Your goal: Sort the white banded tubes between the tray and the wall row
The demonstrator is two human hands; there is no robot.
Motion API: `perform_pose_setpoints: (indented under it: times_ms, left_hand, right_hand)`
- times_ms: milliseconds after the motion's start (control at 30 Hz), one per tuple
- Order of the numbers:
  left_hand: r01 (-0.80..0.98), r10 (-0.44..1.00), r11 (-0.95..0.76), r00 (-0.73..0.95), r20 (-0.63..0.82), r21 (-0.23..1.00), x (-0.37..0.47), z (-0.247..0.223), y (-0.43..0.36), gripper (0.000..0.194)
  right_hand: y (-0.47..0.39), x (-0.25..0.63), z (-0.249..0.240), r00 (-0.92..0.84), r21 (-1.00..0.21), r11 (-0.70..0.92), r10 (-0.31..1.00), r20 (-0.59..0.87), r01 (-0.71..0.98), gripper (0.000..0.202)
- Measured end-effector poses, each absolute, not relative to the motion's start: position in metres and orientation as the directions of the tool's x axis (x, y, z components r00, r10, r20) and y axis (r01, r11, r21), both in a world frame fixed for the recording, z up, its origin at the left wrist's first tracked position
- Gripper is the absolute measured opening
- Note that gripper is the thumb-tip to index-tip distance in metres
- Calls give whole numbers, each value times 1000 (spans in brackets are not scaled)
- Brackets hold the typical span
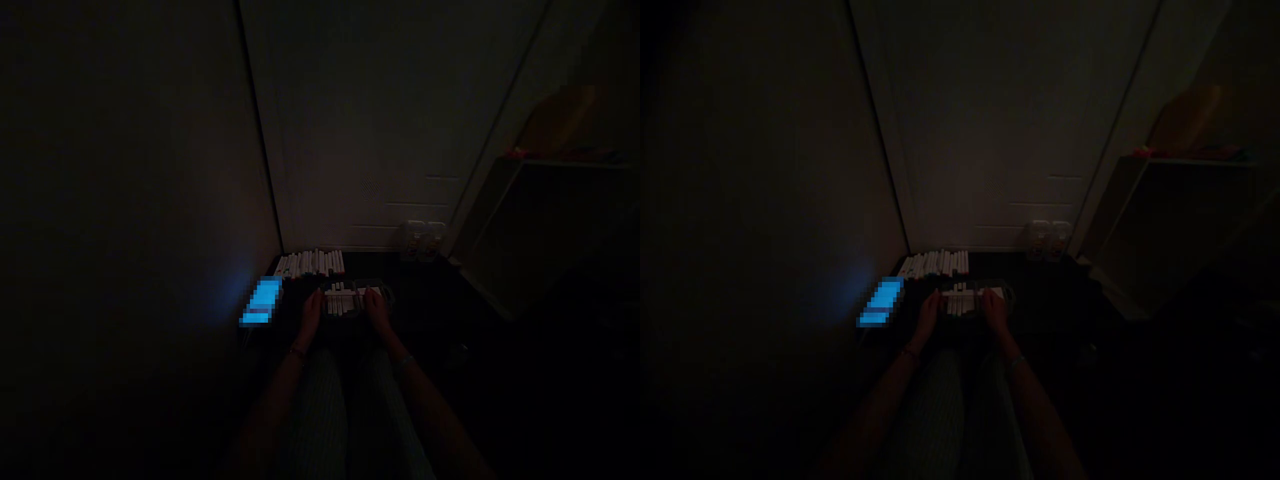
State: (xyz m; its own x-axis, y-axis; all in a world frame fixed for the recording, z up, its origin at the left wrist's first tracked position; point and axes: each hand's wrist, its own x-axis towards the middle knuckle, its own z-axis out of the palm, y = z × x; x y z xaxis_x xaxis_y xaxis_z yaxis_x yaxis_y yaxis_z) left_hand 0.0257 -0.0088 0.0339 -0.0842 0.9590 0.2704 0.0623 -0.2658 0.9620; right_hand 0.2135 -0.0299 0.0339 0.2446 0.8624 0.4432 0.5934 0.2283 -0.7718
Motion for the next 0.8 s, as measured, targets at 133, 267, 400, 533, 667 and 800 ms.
perform_pose_setpoints:
  times_ms: [133,267,400,533,667,800]
  left_hand:
    - [31,962,-260,-75,262,965,26,33,-9,44]
    - [33,960,-267,-79,269,963,26,35,-11,44]
    - [31,961,-257,-93,259,966,26,37,-12,43]
    - [35,959,-263,-96,265,964,27,38,-11,44]
    - [14,968,-237,-78,237,971,26,37,-11,44]
    - [22,965,-258,-42,259,966,27,37,-11,41]
  right_hand:
    - [-28,215,32,230,-769,239,865,446,594,50]
    - [-27,216,30,259,-779,218,861,437,588,50]
    - [-28,216,31,210,-756,246,868,450,606,48]
    - [-29,216,32,243,-774,234,862,445,588,49]
    - [-29,216,33,221,-770,252,864,452,586,47]
    - [-29,215,33,266,-790,244,851,452,563,48]
